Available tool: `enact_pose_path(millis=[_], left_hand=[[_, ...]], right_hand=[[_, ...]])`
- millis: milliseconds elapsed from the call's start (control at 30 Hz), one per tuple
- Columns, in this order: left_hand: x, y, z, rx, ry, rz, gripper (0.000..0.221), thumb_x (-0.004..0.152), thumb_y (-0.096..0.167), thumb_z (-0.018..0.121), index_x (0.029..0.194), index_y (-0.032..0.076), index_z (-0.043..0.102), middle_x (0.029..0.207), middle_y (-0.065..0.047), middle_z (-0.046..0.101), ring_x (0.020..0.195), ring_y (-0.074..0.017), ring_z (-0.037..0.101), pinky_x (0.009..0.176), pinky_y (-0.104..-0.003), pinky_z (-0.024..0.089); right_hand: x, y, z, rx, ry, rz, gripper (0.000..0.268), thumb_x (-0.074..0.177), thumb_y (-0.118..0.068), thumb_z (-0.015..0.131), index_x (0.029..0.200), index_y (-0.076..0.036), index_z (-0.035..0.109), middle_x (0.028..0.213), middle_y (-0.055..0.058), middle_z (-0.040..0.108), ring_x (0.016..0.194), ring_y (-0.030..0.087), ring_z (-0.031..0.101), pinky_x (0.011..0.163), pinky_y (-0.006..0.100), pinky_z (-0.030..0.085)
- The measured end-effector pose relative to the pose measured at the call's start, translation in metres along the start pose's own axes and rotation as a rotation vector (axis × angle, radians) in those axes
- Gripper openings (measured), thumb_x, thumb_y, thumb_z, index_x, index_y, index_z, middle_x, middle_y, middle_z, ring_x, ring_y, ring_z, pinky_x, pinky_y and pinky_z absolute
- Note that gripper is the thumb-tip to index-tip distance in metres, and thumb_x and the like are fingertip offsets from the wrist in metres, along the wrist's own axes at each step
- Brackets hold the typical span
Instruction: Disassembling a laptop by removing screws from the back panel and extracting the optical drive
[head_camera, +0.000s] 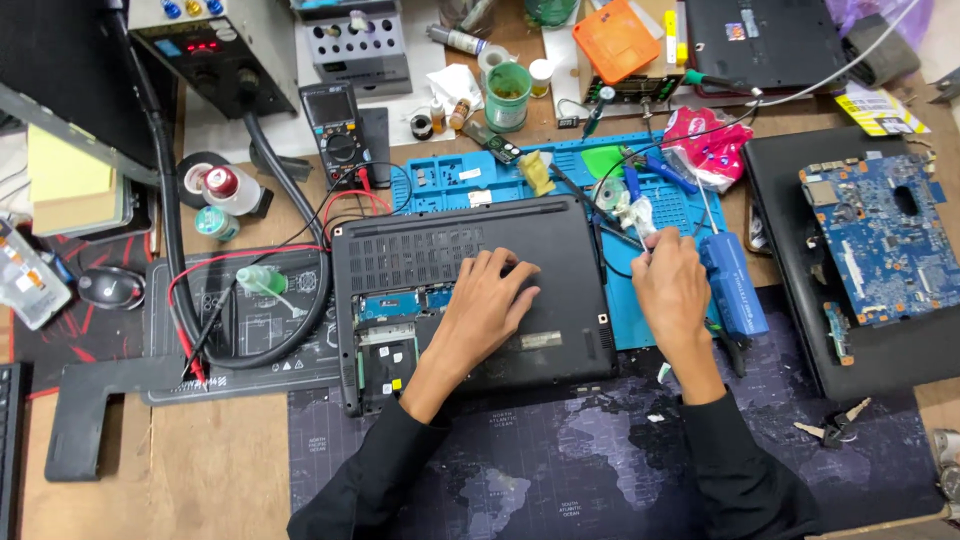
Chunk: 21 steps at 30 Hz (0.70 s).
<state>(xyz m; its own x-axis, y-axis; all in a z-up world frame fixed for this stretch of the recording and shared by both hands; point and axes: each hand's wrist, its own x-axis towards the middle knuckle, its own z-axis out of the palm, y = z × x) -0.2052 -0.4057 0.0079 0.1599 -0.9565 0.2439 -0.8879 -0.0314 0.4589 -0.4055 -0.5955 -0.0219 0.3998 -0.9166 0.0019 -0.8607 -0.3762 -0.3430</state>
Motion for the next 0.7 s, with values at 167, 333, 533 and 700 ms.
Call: enact_pose_path(millis=[167, 333, 533, 700], left_hand=[[-0.010, 0.000, -0.011, -0.105, -0.012, -0.033, 0.018, 0.104, 0.025, 0.056, 0.114, 0.014, 0.066, 0.103, -0.007, 0.054, 0.099, -0.0232, 0.054, 0.087, -0.035, 0.040], [-0.019, -0.019, -0.030, -0.130, 0.014, -0.117, 0.021, 0.104, 0.027, 0.058, 0.118, 0.016, 0.068, 0.104, -0.008, 0.059, 0.099, -0.0248, 0.060, 0.086, -0.038, 0.045], [-0.033, -0.037, -0.072, -0.286, 0.165, -0.363, 0.021, 0.104, 0.025, 0.057, 0.114, 0.012, 0.071, 0.104, -0.012, 0.062, 0.103, -0.0280, 0.063, 0.093, -0.040, 0.048], [-0.050, -0.048, -0.095, -0.339, 0.379, -0.471, 0.019, 0.104, 0.019, 0.058, 0.107, 0.008, 0.073, 0.102, -0.015, 0.064, 0.100, -0.0334, 0.065, 0.091, -0.045, 0.051]], right_hand=[[-0.006, -0.018, -0.013, -0.001, 0.015, -0.029, 0.026, 0.096, -0.003, 0.062, 0.121, -0.003, 0.054, 0.107, 0.025, 0.061, 0.096, 0.053, 0.069, 0.074, 0.058, 0.058], [-0.021, -0.045, -0.029, 0.071, 0.103, -0.148, 0.022, 0.102, -0.007, 0.065, 0.122, -0.003, 0.054, 0.104, 0.023, 0.060, 0.098, 0.048, 0.068, 0.075, 0.052, 0.058], [-0.023, -0.056, -0.020, 0.245, -0.013, -0.177, 0.020, 0.100, -0.008, 0.068, 0.119, -0.001, 0.065, 0.091, 0.025, 0.074, 0.086, 0.042, 0.074, 0.071, 0.049, 0.058], [-0.017, -0.058, -0.016, 0.299, -0.043, -0.125, 0.030, 0.096, -0.003, 0.068, 0.126, -0.001, 0.065, 0.095, 0.025, 0.075, 0.087, 0.038, 0.074, 0.072, 0.047, 0.058]])
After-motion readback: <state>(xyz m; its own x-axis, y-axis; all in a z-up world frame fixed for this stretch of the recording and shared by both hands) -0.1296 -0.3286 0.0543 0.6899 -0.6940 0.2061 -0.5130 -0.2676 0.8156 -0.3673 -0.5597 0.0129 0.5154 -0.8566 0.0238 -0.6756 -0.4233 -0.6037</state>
